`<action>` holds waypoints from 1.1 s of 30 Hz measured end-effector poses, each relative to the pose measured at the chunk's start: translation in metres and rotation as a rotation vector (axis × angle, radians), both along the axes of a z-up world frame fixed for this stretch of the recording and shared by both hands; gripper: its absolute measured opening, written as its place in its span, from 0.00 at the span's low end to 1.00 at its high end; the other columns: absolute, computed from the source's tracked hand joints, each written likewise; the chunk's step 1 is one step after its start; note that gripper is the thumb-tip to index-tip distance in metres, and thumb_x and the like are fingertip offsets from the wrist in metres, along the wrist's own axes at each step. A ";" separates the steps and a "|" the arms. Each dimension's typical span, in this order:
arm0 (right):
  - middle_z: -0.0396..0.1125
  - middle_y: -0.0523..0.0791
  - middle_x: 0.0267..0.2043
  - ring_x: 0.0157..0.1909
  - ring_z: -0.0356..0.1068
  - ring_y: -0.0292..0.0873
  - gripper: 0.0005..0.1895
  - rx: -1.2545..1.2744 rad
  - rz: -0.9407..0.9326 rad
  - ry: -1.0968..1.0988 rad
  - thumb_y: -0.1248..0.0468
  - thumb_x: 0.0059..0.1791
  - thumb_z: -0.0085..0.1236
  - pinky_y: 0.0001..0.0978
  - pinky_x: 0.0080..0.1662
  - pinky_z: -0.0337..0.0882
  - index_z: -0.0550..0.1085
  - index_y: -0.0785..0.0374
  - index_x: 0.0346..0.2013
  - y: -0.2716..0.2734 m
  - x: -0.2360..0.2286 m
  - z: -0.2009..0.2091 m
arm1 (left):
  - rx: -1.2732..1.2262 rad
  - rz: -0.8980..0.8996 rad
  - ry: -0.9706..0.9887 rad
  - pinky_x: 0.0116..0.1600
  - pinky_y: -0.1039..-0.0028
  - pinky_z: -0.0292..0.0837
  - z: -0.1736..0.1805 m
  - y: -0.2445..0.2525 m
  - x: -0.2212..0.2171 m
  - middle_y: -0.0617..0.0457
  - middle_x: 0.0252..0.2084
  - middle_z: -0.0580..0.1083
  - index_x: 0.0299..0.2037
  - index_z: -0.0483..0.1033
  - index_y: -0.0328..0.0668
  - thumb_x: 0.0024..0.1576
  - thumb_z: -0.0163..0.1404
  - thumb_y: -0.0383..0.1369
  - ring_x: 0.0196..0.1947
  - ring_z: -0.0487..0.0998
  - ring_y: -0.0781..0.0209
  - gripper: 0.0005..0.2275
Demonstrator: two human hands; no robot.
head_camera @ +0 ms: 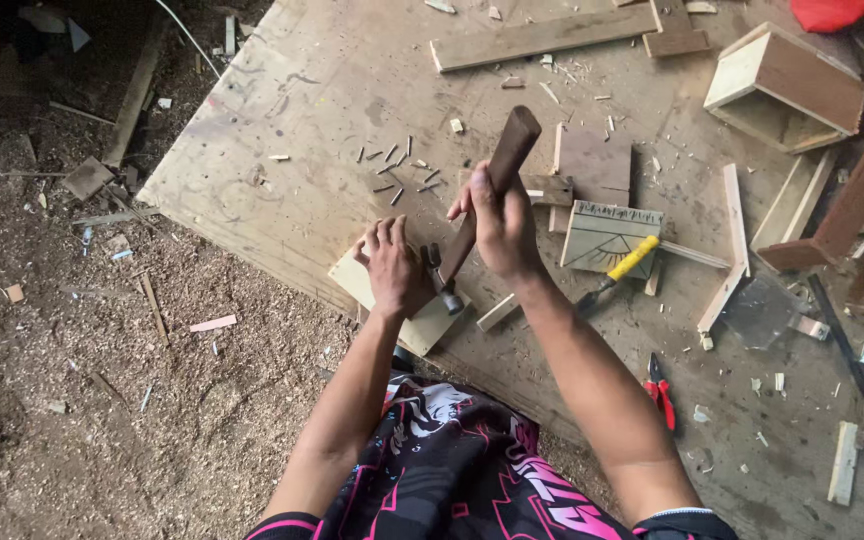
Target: The person hammers nails into small wooden pieces to assemble a wooden box. They repeatedly pick up nails, position them on the wood, and strike with a hammer. The person also uses a chisel to adjust the wood and a screwdriver to tighten components.
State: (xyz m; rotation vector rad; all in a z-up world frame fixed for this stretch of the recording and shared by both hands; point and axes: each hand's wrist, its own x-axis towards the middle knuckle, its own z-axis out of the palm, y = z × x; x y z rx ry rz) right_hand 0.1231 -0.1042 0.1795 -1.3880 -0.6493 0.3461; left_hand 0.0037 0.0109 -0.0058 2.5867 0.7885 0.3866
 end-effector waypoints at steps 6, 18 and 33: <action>0.58 0.36 0.17 0.18 0.61 0.33 0.24 -0.101 -0.067 0.100 0.51 0.59 0.51 0.29 0.24 0.66 0.65 0.55 0.21 0.019 -0.001 0.008 | 0.114 -0.013 -0.014 0.69 0.55 0.44 -0.012 0.004 0.000 0.55 0.63 0.69 0.66 0.68 0.49 0.56 0.47 0.27 0.69 0.62 0.58 0.24; 0.58 0.35 0.14 0.16 0.60 0.30 0.20 -0.012 -0.176 -0.003 0.60 0.53 0.54 0.29 0.21 0.66 0.64 0.52 0.16 -0.001 -0.005 -0.018 | 0.008 -0.008 -0.024 0.66 0.51 0.45 0.009 0.002 -0.003 0.49 0.61 0.69 0.67 0.67 0.48 0.51 0.48 0.27 0.66 0.63 0.52 0.28; 0.52 0.38 0.18 0.19 0.52 0.33 0.24 0.139 -0.052 0.076 0.52 0.60 0.47 0.31 0.26 0.60 0.60 0.56 0.22 -0.074 -0.011 -0.022 | -0.034 -0.171 -0.280 0.67 0.51 0.45 0.005 0.006 -0.004 0.45 0.59 0.69 0.61 0.68 0.43 0.52 0.50 0.29 0.65 0.64 0.50 0.24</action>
